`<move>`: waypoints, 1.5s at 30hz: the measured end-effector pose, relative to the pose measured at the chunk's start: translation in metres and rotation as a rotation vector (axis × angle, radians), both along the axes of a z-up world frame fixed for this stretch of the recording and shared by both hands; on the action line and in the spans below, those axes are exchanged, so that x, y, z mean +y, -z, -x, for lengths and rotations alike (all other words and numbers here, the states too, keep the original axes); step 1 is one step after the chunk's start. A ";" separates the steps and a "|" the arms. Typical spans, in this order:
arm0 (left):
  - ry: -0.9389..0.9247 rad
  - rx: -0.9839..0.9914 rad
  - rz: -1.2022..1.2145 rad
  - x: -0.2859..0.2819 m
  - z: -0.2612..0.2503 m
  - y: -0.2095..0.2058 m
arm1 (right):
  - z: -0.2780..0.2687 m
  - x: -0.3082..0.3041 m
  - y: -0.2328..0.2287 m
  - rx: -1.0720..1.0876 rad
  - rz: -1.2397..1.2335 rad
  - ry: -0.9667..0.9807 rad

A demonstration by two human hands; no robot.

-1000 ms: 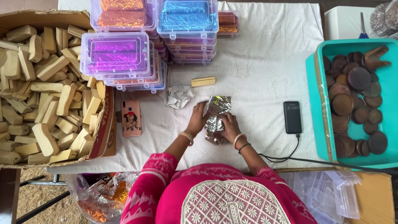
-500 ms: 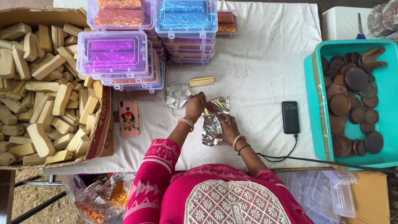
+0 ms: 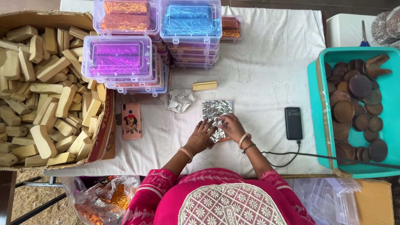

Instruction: Packing wooden blocks and small items into plastic containers and wrapping them in decorative foil.

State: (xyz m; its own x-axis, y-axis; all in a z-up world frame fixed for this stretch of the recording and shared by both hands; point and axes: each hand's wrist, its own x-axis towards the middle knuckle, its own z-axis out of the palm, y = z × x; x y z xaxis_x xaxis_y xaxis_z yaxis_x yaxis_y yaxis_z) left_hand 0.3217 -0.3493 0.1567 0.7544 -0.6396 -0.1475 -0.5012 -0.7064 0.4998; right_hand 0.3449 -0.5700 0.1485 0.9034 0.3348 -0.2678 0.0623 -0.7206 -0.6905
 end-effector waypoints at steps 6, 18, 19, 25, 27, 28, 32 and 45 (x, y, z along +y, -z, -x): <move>0.030 0.020 -0.048 0.000 -0.004 0.002 | -0.073 0.031 -0.024 -0.030 -0.066 0.350; 0.027 0.008 -0.036 0.004 -0.004 0.006 | -0.163 0.061 0.002 -0.373 0.169 -0.052; 0.025 0.016 -0.039 0.004 -0.004 0.005 | -0.165 0.061 0.006 -0.356 0.225 -0.058; 0.038 -0.013 -0.017 0.004 -0.005 0.012 | -0.146 0.047 -0.018 -0.277 0.278 0.002; 0.049 -0.003 -0.033 0.004 -0.003 0.012 | -0.125 0.037 -0.025 -0.246 0.272 0.053; 0.039 0.012 -0.030 0.003 -0.004 0.011 | -0.115 0.029 -0.029 -0.242 0.243 0.077; 0.035 0.064 -0.057 0.001 -0.008 0.005 | -0.060 0.003 -0.029 -0.248 0.210 0.105; -0.101 0.062 0.192 0.006 -0.004 0.006 | 0.004 0.004 -0.033 -0.156 0.221 0.116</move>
State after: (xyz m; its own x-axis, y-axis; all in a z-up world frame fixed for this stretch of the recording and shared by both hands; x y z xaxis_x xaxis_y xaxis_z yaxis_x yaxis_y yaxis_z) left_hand 0.3254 -0.3435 0.1504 0.8092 -0.5824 -0.0779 -0.3974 -0.6401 0.6575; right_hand 0.3410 -0.5659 0.1811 0.9682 0.1761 -0.1775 0.0642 -0.8612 -0.5042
